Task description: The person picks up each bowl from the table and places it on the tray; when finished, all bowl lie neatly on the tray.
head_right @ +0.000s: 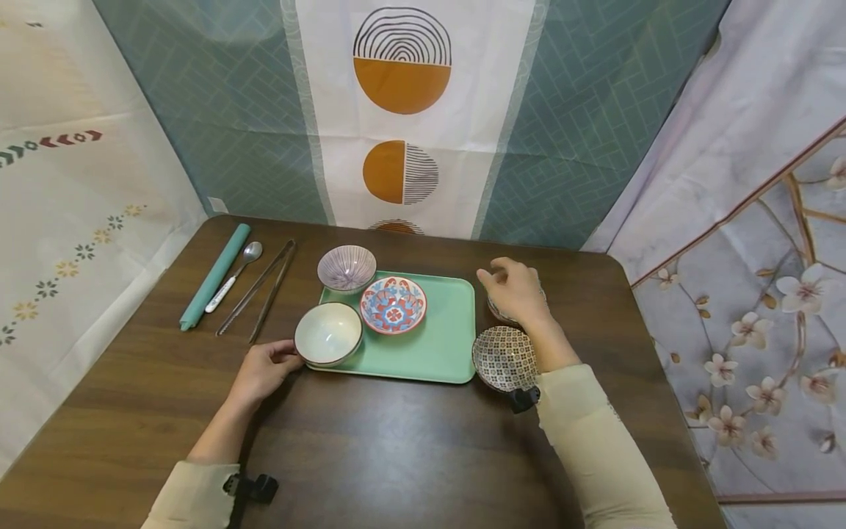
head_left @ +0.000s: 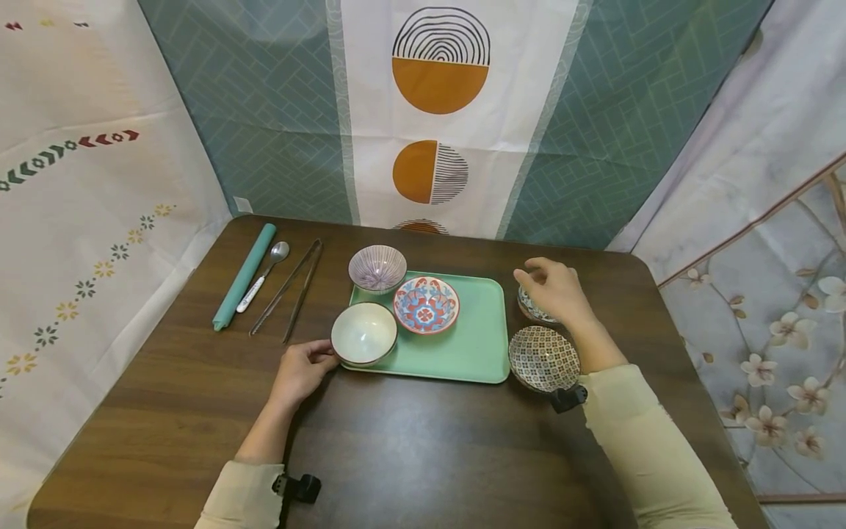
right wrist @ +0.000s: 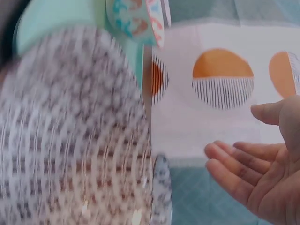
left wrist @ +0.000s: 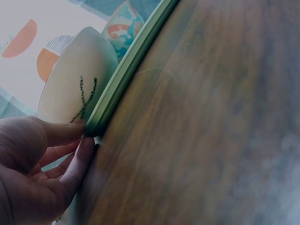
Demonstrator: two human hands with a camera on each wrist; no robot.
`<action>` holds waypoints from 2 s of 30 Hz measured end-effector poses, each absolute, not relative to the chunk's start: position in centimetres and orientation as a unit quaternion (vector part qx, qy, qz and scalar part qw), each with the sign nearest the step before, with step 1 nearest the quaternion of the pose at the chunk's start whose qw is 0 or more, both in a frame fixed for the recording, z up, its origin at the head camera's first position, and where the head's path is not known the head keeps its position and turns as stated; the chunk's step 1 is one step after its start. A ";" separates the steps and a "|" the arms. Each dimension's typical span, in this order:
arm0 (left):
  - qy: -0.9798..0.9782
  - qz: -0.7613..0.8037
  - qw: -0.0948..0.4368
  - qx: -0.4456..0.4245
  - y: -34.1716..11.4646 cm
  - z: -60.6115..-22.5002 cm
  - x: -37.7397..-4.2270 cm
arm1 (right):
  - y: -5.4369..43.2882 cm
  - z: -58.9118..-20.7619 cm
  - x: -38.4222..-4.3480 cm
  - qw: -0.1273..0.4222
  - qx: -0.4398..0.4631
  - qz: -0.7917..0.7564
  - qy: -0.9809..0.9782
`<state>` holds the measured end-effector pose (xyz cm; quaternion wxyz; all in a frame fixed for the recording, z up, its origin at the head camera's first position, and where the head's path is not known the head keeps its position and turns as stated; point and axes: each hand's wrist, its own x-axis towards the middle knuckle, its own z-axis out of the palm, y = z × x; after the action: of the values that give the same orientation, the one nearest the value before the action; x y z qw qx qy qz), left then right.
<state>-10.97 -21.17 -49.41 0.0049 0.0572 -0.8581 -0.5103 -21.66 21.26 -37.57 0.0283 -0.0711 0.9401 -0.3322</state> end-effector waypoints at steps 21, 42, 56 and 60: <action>-0.854 -0.517 0.005 0.060 -21.3 -49.5 -11.1 | 30.2 -44.3 -22.0 -0.136 0.012 -0.379 0.915; -0.856 -0.514 -0.003 0.050 -21.1 -49.5 -11.4 | 31.0 -45.5 -22.4 -0.034 0.020 -0.346 0.937; -0.853 -0.518 -0.008 0.059 -21.3 -49.4 -11.1 | 27.5 -41.0 -24.3 0.011 -0.007 -0.434 0.901; -0.853 -0.518 -0.008 0.059 -21.3 -49.4 -11.1 | 25.6 -40.6 -25.0 0.040 -0.017 -0.435 0.899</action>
<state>-11.11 -21.27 -49.39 -0.0081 0.0592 -0.8532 -0.5181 -24.96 25.65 -40.59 0.0403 -0.0166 0.8993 -0.4351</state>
